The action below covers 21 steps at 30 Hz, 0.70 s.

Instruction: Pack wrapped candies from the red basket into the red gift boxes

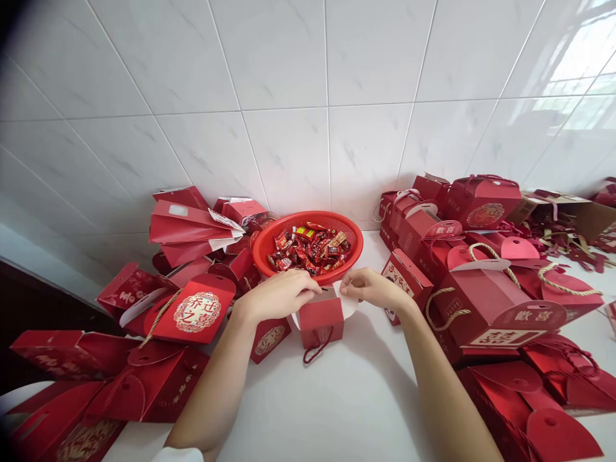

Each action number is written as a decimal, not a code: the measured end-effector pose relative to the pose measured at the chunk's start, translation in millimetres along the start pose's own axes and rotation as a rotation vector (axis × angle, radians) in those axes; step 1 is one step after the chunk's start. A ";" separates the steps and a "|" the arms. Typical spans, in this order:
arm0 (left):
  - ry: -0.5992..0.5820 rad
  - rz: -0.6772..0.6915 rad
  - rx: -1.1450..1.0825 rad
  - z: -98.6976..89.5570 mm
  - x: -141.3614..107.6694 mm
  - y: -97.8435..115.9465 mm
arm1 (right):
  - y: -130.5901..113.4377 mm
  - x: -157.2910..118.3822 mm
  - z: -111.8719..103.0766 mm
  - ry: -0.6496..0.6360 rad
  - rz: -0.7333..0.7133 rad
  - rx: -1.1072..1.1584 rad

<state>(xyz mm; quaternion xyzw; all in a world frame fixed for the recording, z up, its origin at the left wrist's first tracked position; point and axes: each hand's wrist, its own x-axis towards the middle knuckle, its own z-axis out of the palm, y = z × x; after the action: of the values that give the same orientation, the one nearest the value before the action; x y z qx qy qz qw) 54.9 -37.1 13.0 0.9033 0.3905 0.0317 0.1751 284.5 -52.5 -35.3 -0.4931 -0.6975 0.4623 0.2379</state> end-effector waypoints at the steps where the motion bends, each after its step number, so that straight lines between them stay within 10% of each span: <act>1: -0.002 0.017 -0.005 0.3 0.7 -0.2 | -3.1 -1.2 3.8 0.074 0.017 -0.102; 5: -0.023 0.027 -0.020 -1.1 1.1 -1.0 | -17.8 -9.7 16.8 0.196 0.123 -0.376; 21: -0.269 -0.168 0.048 -10.9 -6.4 -6.9 | 4.5 -45.3 3.4 -0.237 0.230 -0.203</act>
<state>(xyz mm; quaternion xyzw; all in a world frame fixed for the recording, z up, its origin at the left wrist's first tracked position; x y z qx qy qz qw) 43.5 -34.2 21.4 0.8673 0.4385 -0.1136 0.2064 302.1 -94.6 -35.2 -0.5330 -0.7028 0.4686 0.0487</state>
